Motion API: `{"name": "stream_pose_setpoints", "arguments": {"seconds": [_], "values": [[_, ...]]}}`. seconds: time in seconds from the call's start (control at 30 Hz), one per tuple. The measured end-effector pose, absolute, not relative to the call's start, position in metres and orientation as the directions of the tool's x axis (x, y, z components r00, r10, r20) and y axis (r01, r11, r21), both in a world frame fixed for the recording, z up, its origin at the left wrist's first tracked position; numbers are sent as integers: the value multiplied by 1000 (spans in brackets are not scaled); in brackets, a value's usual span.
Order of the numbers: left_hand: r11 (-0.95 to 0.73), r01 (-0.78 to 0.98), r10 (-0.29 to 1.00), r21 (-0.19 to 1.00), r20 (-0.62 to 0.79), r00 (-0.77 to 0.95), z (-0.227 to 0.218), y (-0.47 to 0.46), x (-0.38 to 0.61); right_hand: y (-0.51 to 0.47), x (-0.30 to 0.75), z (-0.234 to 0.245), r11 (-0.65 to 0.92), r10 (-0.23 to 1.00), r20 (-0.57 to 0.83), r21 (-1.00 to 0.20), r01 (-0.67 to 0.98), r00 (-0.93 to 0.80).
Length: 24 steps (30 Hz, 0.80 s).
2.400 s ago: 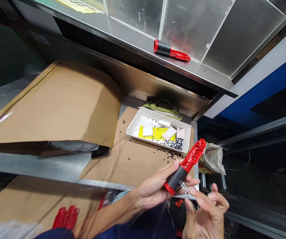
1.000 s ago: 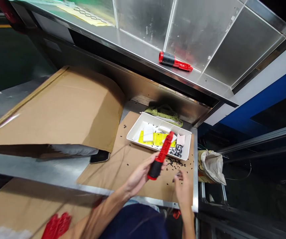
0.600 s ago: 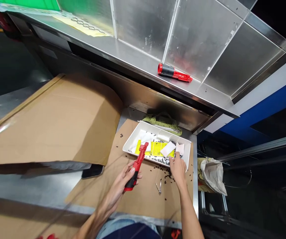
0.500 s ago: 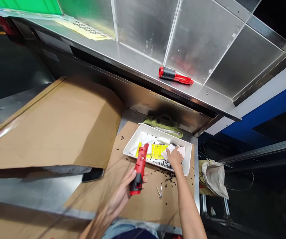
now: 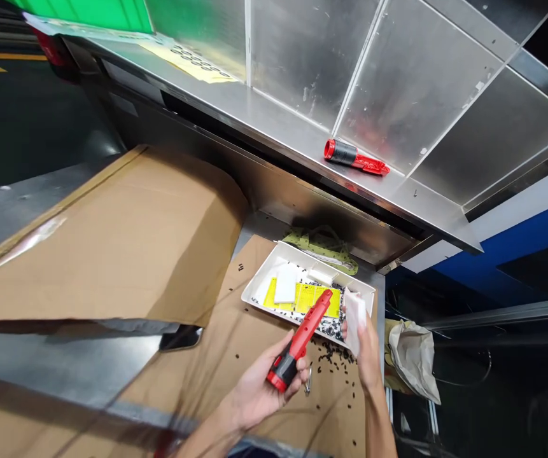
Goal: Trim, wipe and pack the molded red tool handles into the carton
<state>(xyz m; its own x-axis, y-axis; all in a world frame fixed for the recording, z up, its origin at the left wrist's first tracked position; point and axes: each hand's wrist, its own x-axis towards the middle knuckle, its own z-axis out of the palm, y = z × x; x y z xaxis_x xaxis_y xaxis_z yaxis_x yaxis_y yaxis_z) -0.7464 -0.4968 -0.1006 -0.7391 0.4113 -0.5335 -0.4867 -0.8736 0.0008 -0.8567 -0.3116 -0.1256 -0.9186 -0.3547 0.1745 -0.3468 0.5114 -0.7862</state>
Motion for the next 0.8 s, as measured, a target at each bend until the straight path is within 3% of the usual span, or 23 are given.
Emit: {"name": "stream_pose_setpoints", "arguments": {"seconds": [0.1,0.2,0.27,0.37,0.5,0.63,0.73,0.8], "values": [[-804,-592,547,-47,-447,-708,-106,-482,-747,-303,-829,-108,446,-448,387,-684,-577,-806],[-751,-657,640,-67,-319,-699,-110,-470,-744,-302,-816,-104,559,-390,541,-503,-659,-745],[-728,-680,678,-85,-236,-696,-111,-466,-740,-301,-807,-103,604,-368,608,-419,-678,-704],[-690,-716,724,-108,-131,-677,-108,-466,-735,-297,-793,-98,517,-480,666,-311,-797,-571],[-673,-730,738,-114,-46,-673,-102,-466,-731,-290,-783,-80,512,-390,740,-321,-797,-548],[-622,-774,779,-121,8,-627,-100,-463,-730,-287,-778,-71,393,-456,732,-344,-853,-506],[-606,-785,789,-130,32,-614,-103,-461,-730,-287,-775,-70,463,-387,768,-316,-828,-510],[-602,-787,792,-134,25,-610,-105,-460,-730,-288,-772,-69,450,-408,769,-300,-841,-492]]}}
